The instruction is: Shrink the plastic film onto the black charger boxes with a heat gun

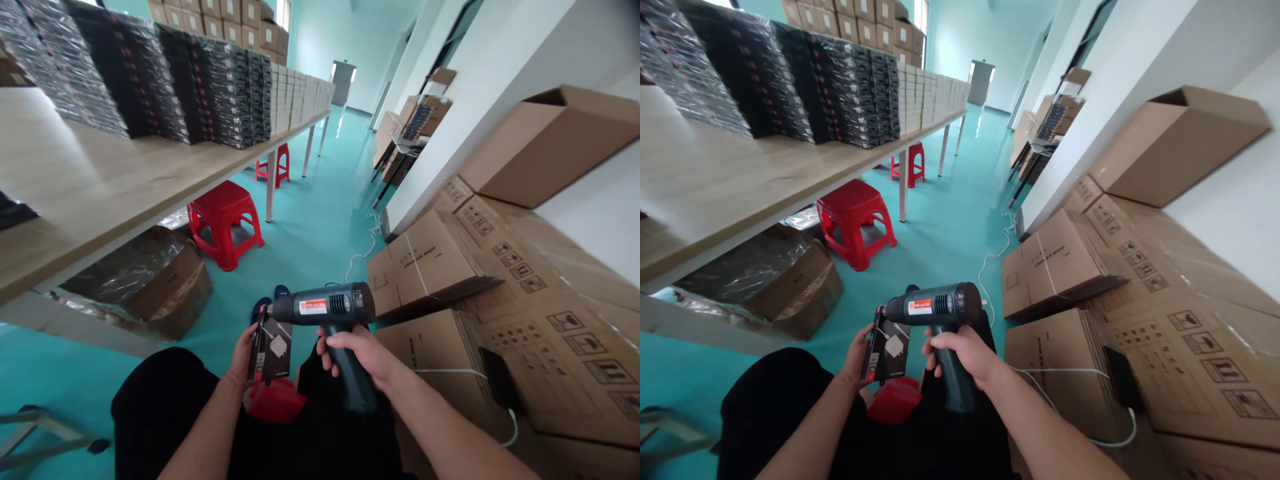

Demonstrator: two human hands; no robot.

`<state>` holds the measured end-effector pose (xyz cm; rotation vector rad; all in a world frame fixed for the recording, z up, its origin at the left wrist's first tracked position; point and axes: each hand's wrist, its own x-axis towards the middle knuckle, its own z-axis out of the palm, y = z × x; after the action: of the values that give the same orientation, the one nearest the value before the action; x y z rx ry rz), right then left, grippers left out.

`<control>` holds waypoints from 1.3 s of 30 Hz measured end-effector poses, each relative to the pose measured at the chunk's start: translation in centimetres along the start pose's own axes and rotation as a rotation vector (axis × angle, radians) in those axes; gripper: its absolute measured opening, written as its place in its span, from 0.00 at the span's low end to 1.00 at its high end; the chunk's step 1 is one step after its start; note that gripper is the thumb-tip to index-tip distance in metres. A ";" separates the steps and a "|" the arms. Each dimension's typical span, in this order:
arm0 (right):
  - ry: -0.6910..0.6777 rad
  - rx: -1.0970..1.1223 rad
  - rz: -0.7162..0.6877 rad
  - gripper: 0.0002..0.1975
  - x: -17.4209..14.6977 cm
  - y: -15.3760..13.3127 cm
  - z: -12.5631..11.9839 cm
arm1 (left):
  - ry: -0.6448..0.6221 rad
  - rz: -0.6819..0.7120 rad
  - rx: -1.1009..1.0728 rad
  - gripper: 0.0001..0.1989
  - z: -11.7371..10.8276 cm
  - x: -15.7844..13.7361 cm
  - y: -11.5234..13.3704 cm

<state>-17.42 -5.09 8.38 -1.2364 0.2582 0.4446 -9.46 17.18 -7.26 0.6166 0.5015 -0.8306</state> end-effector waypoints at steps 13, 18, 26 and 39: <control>0.156 0.011 0.054 0.11 1.4 -0.6 -4.6 | 0.013 0.085 0.015 0.20 -0.2 0.3 0.2; 0.024 -0.078 0.156 0.11 -0.6 -0.1 -5.0 | -0.011 0.066 0.021 0.21 -0.2 0.1 0.4; 0.018 -0.153 0.094 0.12 -0.5 0.0 -4.5 | 0.024 0.090 0.006 0.20 -0.3 0.2 0.4; 0.017 -0.182 0.175 0.13 -2.7 1.8 -3.9 | 0.072 0.156 -0.057 0.19 -0.6 0.2 1.1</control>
<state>-20.48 -8.82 6.76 -1.4020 0.3474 0.6194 -8.58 18.06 -7.47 0.6267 0.5339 -0.6463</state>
